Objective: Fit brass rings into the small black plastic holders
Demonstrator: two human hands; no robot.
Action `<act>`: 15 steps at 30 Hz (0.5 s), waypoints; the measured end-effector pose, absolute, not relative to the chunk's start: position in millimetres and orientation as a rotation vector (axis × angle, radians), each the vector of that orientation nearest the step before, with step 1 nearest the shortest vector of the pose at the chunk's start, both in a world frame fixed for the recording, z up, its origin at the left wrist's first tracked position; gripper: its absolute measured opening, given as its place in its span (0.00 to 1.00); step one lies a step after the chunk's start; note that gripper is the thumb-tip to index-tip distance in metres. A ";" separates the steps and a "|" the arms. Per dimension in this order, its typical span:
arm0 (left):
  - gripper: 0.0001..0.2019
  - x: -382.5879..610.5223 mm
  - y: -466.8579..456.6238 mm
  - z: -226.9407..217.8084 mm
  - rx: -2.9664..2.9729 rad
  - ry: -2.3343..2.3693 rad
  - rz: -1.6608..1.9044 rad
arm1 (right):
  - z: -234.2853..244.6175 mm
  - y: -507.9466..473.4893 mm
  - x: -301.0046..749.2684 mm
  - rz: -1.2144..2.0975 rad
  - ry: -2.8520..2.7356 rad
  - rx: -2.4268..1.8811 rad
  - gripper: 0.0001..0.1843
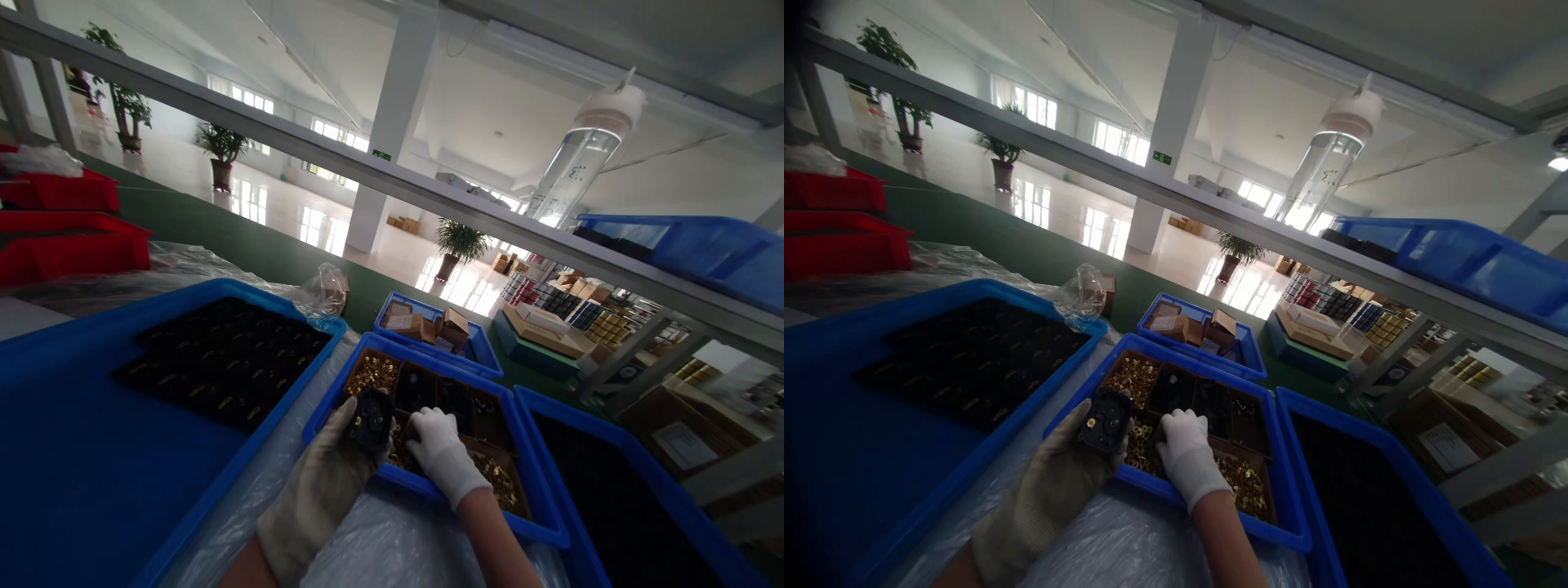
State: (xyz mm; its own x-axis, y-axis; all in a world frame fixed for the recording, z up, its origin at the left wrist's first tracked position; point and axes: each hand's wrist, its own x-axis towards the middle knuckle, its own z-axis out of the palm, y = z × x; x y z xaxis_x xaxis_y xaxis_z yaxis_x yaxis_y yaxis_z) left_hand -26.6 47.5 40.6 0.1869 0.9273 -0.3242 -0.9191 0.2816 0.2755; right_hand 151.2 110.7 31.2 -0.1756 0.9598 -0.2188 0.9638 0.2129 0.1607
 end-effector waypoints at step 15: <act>0.10 -25.7 44.6 35.8 0.056 0.440 1.266 | 23.5 103.8 160.3 -0.097 2.376 1.972 0.09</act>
